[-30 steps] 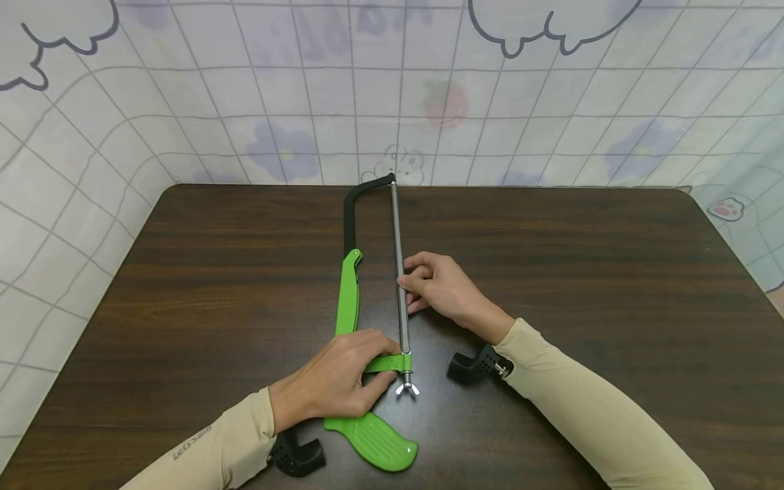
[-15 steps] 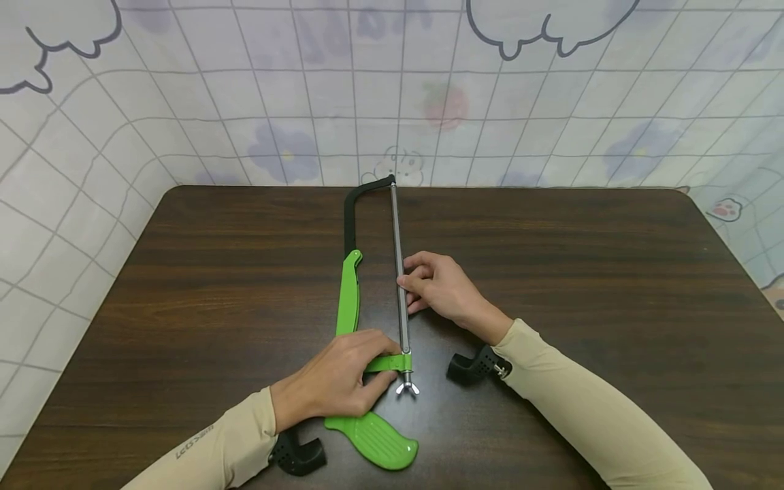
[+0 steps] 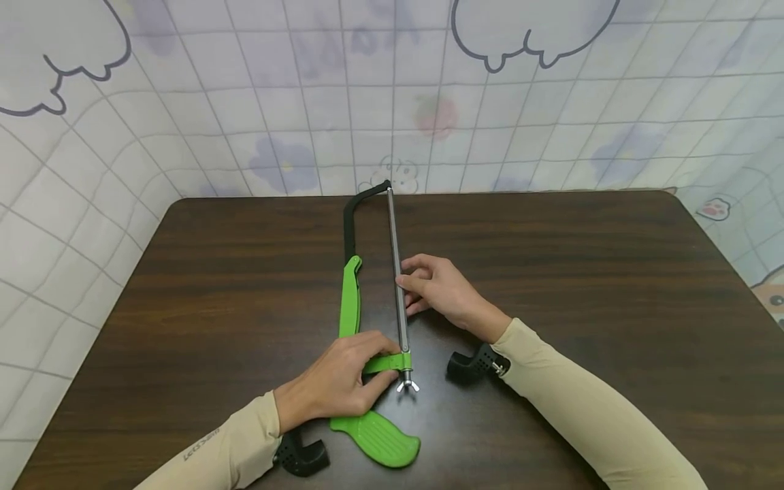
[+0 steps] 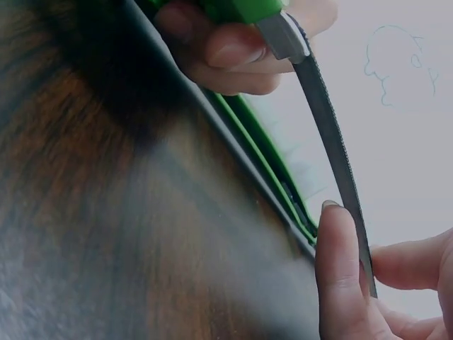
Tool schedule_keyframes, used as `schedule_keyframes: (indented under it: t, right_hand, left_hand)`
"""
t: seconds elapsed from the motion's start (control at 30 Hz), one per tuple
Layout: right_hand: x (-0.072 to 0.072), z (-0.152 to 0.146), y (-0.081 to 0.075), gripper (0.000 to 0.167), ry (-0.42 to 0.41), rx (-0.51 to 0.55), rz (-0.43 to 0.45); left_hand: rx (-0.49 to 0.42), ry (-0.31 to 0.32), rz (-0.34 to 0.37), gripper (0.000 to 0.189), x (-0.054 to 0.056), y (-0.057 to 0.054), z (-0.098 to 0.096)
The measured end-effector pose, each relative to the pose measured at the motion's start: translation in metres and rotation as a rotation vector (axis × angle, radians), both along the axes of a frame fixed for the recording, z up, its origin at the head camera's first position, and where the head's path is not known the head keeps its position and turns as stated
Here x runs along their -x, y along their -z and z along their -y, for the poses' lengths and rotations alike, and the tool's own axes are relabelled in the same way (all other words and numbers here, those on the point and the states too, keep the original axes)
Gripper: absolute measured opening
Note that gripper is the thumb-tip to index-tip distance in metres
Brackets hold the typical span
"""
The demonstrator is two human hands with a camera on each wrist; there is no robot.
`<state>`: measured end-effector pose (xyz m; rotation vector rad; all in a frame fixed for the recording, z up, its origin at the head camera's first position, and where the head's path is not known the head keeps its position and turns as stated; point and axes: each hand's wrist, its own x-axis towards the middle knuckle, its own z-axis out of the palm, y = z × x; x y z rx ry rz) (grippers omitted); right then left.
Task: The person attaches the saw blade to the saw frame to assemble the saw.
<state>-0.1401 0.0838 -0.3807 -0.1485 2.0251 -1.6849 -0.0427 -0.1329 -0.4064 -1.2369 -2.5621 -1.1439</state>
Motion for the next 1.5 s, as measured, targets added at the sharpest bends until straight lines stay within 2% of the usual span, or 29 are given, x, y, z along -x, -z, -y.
schedule_keyframes:
  t: [0.33, 0.7, 1.07, 1.33, 1.5]
  right_hand:
    - [-0.008, -0.006, -0.005, 0.038, 0.027, 0.051, 0.024]
    - [-0.02, -0.018, -0.007, 0.035, 0.01, 0.014, 0.006]
    - [-0.039, -0.032, -0.01, 0.034, -0.02, -0.016, -0.014]
    - [-0.053, -0.038, -0.01, 0.034, -0.053, -0.019, -0.044]
    - [-0.067, -0.039, -0.012, 0.033, -0.091, -0.005, -0.091]
  left_hand:
    - [-0.011, -0.015, 0.03, 0.018, -0.001, 0.0, -0.003]
    - [-0.023, -0.044, 0.064, 0.018, -0.002, -0.003, -0.005]
    - [-0.052, -0.062, 0.117, 0.021, -0.002, -0.006, -0.008]
    - [-0.067, -0.079, 0.105, 0.021, -0.002, -0.006, -0.009]
    - [-0.074, -0.08, 0.1, 0.02, -0.003, -0.006, -0.01]
